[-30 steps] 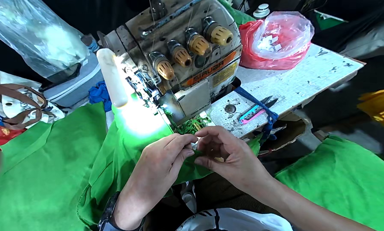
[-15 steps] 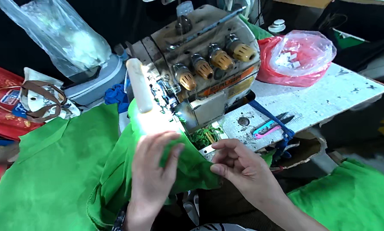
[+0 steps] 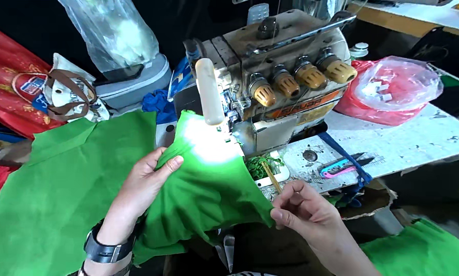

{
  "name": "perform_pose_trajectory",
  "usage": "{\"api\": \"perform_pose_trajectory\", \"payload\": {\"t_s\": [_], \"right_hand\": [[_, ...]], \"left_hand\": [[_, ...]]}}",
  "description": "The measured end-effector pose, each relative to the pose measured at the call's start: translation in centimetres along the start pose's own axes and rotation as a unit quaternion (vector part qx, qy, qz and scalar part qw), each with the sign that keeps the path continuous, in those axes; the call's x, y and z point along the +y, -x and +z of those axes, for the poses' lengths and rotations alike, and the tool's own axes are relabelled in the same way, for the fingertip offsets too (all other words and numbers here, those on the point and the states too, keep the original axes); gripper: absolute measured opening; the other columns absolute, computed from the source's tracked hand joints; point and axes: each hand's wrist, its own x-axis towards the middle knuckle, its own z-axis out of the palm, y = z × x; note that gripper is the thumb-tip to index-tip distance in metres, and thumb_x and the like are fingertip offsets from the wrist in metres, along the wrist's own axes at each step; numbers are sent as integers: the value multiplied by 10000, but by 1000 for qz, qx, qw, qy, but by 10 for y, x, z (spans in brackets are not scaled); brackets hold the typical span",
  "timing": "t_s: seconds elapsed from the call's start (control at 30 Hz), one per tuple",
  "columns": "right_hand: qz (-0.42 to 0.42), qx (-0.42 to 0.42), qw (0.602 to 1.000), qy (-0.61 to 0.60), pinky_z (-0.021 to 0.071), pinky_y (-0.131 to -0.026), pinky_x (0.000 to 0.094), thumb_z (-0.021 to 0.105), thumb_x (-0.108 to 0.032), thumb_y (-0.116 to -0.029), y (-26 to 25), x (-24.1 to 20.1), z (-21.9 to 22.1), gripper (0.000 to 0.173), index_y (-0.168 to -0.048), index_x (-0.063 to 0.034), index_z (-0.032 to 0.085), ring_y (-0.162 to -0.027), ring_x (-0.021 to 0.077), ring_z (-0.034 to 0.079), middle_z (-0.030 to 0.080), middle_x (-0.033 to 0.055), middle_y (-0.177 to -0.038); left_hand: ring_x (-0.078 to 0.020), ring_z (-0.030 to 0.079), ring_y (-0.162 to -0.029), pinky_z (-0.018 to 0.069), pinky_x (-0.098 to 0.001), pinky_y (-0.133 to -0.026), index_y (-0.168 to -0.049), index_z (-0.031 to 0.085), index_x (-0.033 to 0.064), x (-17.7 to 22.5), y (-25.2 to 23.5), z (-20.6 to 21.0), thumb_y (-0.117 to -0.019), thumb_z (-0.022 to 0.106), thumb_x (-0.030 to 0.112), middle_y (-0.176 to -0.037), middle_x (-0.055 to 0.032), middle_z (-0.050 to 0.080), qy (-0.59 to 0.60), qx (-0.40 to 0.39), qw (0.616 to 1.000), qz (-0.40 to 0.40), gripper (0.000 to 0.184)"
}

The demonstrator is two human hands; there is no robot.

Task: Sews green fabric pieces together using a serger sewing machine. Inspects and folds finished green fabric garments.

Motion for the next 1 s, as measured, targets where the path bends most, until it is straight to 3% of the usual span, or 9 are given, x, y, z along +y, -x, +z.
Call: {"api": "perform_pose_trajectory", "payload": {"t_s": [0.2,0.3,0.4,0.43,0.5,0.53,0.6,0.7,1.0], "right_hand": [[5,12,1000,-1,583,-630,193,738,-119,-905,-8,-1,6,183,-1017,-151,597,-709,46,675,698,-42,-853],[-12,25,999,19,589,-636,207,746,-126,-891,-23,-7,12,185,-1005,-175,609,-702,65,680,704,-27,-846],[-28,24,999,20,603,-643,229,727,-68,-875,-36,-11,20,209,-998,-179,598,-703,88,684,698,-9,-848],[-36,20,999,22,603,-650,228,724,-70,-883,-38,-11,23,213,-1007,-182,593,-711,90,685,695,-8,-854],[-44,19,999,26,601,-651,219,726,-102,-898,-39,-9,25,198,-1018,-187,594,-715,81,684,693,-13,-865],[-42,28,998,24,604,-651,219,731,-106,-898,-40,-9,27,193,-1019,-178,598,-714,80,685,693,-11,-867],[-14,56,998,19,607,-646,222,716,-30,-879,-38,-15,32,203,-1003,-124,585,-700,83,684,700,1,-857],[0,64,998,16,606,-644,227,712,-24,-876,-41,-15,36,186,-975,-115,583,-706,95,686,696,15,-846],[-49,50,997,27,603,-636,220,722,-118,-889,-53,-7,33,169,-1009,-168,614,-706,92,677,676,1,-859]], "left_hand": [[8,629,-691,513,-186,-607,-1054,681,193,1,-10,2,-1007,637,307,-817,83,689,-60,34,997,35,131],[-52,627,-723,526,-294,-662,-1110,665,142,7,-26,-2,-1015,628,347,-863,12,682,-130,63,988,57,229],[-156,671,-850,548,-405,-780,-1143,664,48,1,-56,-5,-994,663,335,-952,-94,699,-207,127,959,143,323],[-263,694,-929,552,-493,-823,-1177,658,11,-1,-61,-2,-987,668,342,-1023,-166,704,-251,158,939,173,381],[-513,552,-1194,411,-686,-964,-1337,560,-62,7,-49,9,-1009,633,327,-1330,-321,548,-321,193,907,194,514],[-532,469,-1270,364,-693,-994,-1380,532,-54,16,-36,18,-1004,624,318,-1438,-323,456,-330,202,900,201,536],[-475,455,-1343,397,-652,-1037,-1383,559,-26,27,-4,46,-993,627,321,-1503,-284,436,-297,189,911,215,526],[-401,482,-1371,381,-578,-1100,-1328,632,5,6,15,86,-1013,543,505,-1448,-245,537,-267,166,920,232,597],[-334,498,-1371,367,-493,-1141,-1300,650,-14,8,-4,72,-991,534,507,-1411,-222,568,-258,116,925,254,616]]}}
